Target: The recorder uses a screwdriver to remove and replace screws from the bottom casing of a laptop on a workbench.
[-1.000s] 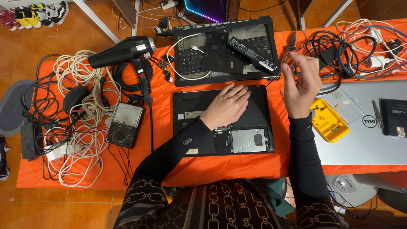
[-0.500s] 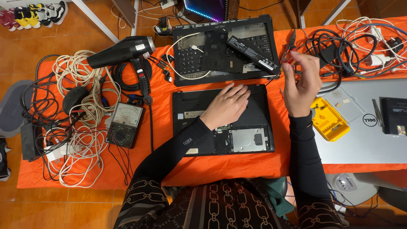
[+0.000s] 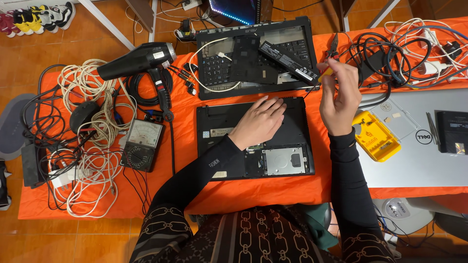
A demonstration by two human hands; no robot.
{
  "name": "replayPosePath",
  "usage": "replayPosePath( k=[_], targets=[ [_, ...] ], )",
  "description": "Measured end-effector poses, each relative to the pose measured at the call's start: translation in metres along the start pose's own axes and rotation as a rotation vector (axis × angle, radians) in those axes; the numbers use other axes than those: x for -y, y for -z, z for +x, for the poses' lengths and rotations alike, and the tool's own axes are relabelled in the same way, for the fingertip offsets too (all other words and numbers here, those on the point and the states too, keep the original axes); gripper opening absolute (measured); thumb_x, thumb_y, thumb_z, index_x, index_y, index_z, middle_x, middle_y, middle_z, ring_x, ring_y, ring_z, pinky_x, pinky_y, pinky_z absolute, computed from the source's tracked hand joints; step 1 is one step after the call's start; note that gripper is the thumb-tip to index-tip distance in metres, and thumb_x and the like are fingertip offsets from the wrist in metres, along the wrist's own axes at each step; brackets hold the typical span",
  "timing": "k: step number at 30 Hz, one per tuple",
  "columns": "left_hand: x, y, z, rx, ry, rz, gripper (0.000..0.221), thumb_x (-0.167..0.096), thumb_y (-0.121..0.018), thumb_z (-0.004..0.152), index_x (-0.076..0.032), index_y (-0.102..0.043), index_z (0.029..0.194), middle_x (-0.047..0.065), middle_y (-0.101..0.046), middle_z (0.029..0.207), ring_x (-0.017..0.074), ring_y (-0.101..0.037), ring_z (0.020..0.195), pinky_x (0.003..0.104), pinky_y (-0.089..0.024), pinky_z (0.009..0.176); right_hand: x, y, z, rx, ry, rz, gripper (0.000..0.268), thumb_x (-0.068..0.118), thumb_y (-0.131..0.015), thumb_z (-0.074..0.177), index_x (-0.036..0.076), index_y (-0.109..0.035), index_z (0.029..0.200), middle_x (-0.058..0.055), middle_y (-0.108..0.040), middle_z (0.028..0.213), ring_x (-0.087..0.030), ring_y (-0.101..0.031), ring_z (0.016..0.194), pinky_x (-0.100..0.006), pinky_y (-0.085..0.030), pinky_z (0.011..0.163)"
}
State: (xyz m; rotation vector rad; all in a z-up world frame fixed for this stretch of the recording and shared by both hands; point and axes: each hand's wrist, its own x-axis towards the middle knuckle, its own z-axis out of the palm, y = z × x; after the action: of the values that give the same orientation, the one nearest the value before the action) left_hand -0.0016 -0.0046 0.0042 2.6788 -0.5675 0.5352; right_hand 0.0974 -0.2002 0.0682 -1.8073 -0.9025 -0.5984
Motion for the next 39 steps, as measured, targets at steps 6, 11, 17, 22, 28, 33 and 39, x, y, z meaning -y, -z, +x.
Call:
replayPosePath(
  k=[6,11,17,22,28,33,39],
  targets=[
    [0.000,0.001,-0.001,-0.013,0.001,-0.002,0.037,-0.020,-0.057,0.101,0.005,-0.067,0.126,0.019,-0.066,0.133,0.0306,-0.057,0.132,0.046,-0.037,0.118,0.004,-0.001,0.005,-0.063,-0.017,0.002,0.023,-0.007,-0.076,0.105,-0.003,-0.065,0.125,-0.015,-0.067,0.117,-0.026,-0.059,0.112,-0.034,-0.050,0.099],
    [-0.001,0.002,0.000,-0.014,0.012,-0.022,0.037,-0.019,-0.057,0.101,0.006,-0.067,0.127,0.018,-0.066,0.133,0.0303,-0.057,0.132,0.046,-0.037,0.119,0.025,0.002,0.018,-0.056,0.007,-0.007,0.025,-0.012,-0.069,0.101,-0.005,-0.062,0.125,-0.017,-0.068,0.119,-0.029,-0.059,0.113,-0.037,-0.049,0.099],
    [-0.001,0.001,0.000,-0.012,0.012,-0.025,0.037,-0.019,-0.057,0.101,0.005,-0.066,0.126,0.018,-0.066,0.134,0.0306,-0.057,0.132,0.047,-0.037,0.119,-0.003,0.000,0.001,-0.037,-0.014,-0.028,0.026,-0.010,-0.071,0.108,-0.003,-0.064,0.132,-0.013,-0.070,0.118,-0.025,-0.060,0.115,-0.033,-0.050,0.098],
    [0.000,0.001,0.000,-0.009,0.002,-0.010,0.037,-0.020,-0.057,0.101,0.005,-0.066,0.127,0.019,-0.066,0.134,0.0312,-0.057,0.133,0.046,-0.037,0.118,0.000,0.001,0.003,-0.083,-0.040,-0.008,0.025,-0.009,-0.075,0.106,-0.004,-0.065,0.129,-0.014,-0.066,0.118,-0.026,-0.057,0.109,-0.035,-0.049,0.097],
    [0.001,-0.001,-0.001,-0.009,0.012,-0.018,0.037,-0.020,-0.057,0.102,0.005,-0.066,0.126,0.019,-0.067,0.134,0.0308,-0.057,0.132,0.046,-0.037,0.118,-0.001,0.001,0.000,-0.019,-0.066,0.070,0.030,-0.012,-0.063,0.110,-0.004,-0.061,0.139,-0.014,-0.068,0.131,-0.020,-0.059,0.109,-0.027,-0.050,0.094],
    [0.001,-0.003,-0.001,-0.012,0.000,-0.006,0.037,-0.020,-0.056,0.102,0.006,-0.067,0.126,0.019,-0.066,0.134,0.0312,-0.057,0.133,0.047,-0.037,0.119,-0.002,0.000,0.001,-0.060,-0.080,0.055,0.024,-0.005,-0.075,0.109,-0.002,-0.065,0.131,-0.014,-0.065,0.121,-0.022,-0.059,0.112,-0.030,-0.054,0.096],
    [0.004,-0.009,-0.002,0.061,0.035,0.002,0.040,-0.023,-0.054,0.104,0.004,-0.062,0.133,0.018,-0.061,0.141,0.0313,-0.053,0.137,0.049,-0.037,0.119,-0.007,0.001,-0.003,-0.077,-0.038,0.048,0.025,-0.005,-0.074,0.111,-0.002,-0.062,0.132,-0.015,-0.065,0.127,-0.023,-0.058,0.118,-0.031,-0.048,0.104]
  ],
)
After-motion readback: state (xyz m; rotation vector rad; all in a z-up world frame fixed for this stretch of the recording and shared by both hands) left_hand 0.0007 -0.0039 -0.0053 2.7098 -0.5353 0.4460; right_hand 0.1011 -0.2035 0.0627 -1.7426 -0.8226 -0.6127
